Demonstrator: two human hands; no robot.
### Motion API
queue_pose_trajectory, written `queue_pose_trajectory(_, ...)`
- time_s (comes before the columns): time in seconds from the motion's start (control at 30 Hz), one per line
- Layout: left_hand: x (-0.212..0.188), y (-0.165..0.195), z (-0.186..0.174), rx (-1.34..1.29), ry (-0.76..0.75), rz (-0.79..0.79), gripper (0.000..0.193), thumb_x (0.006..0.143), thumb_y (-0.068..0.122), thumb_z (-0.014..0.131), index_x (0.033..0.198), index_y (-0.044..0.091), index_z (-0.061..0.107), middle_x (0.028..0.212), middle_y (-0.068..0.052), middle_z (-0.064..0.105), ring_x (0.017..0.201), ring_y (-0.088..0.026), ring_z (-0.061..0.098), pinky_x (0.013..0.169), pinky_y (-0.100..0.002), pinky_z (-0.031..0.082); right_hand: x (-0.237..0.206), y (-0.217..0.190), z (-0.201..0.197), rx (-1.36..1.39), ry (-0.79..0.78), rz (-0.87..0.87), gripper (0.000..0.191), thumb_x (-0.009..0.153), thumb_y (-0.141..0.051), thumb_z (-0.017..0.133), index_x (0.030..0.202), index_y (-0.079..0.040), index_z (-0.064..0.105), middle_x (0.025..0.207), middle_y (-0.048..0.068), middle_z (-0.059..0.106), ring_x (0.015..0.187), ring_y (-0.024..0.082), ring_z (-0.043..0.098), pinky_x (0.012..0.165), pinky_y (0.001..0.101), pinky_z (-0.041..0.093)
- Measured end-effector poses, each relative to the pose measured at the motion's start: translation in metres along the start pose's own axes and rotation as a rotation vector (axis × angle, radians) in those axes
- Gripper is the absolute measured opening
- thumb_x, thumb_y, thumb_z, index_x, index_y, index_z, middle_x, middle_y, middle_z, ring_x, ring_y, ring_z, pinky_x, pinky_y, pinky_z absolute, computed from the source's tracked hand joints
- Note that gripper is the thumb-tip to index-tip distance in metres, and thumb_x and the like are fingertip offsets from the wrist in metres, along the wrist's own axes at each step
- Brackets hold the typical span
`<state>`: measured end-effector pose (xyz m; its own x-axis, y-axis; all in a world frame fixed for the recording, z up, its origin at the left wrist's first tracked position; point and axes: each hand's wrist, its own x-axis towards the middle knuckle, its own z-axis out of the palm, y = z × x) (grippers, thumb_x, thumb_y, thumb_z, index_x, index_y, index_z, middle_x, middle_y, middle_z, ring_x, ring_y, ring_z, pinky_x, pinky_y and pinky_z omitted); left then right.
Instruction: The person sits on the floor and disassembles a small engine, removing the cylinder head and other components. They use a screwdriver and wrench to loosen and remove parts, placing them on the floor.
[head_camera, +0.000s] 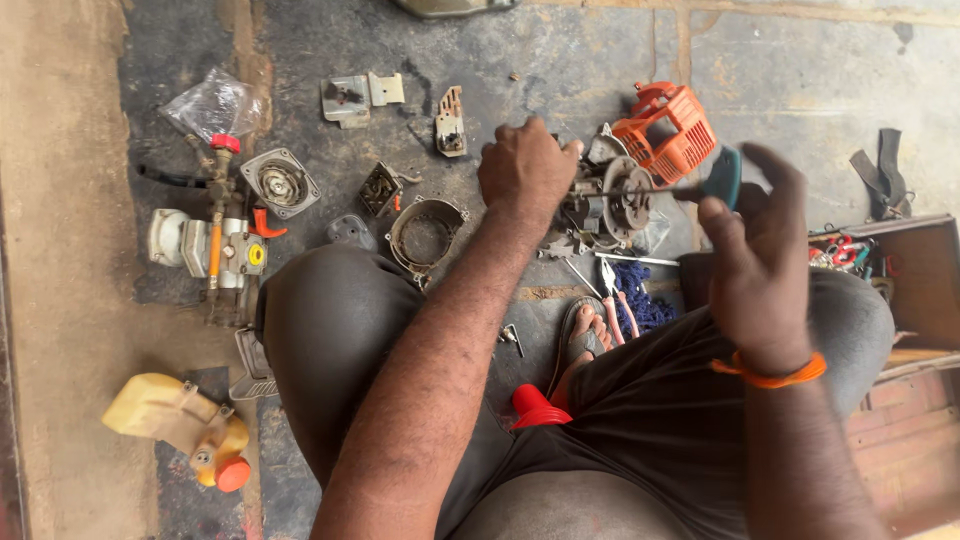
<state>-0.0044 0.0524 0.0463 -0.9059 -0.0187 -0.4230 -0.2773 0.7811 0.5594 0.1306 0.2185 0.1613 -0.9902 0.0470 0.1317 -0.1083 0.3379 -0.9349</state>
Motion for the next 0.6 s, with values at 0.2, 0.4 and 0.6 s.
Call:
queue_pose_trajectory(0.2,0.002,-0.002,-0.002,0.023,-0.031,-0.002,0.062,0.095,0.056,0.066,0.133,0.008,0.06,0.12,-0.019,0.064,0.102,-0.029,0.068,0.078,-0.041,0.062,0.018,-0.021,-0.022,-0.146,-0.156,0.025,0.038,0.097,0.004,0.06,0.134,-0.003,0.058,0.129,0.01,0.063,0.121,0.014,0.061,0.107,0.0324,0.053)
queue_pose_trajectory(0.4,0.002,-0.003,0.001,0.042,-0.016,0.011,0.065,0.095,0.058,0.063,0.135,0.007,0.057,0.119,-0.02,0.063,0.101,-0.031,0.069,0.076,-0.042,0.063,0.029,-0.039,-0.025,-0.779,-0.16,-0.395,0.035,0.084,0.002,0.079,0.118,-0.004,0.07,0.107,0.017,0.056,0.096,0.027,0.057,0.084,0.0344,0.052)
queue_pose_trajectory(0.6,0.004,-0.004,0.002,0.05,0.001,0.022,0.068,0.095,0.06,0.063,0.137,0.007,0.056,0.12,-0.021,0.063,0.102,-0.031,0.07,0.076,-0.041,0.063,0.015,-0.04,-0.018,-0.668,-0.08,-0.039,0.037,0.099,-0.006,0.072,0.136,-0.009,0.068,0.1,0.007,0.07,0.074,0.015,0.061,0.067,0.0322,0.051)
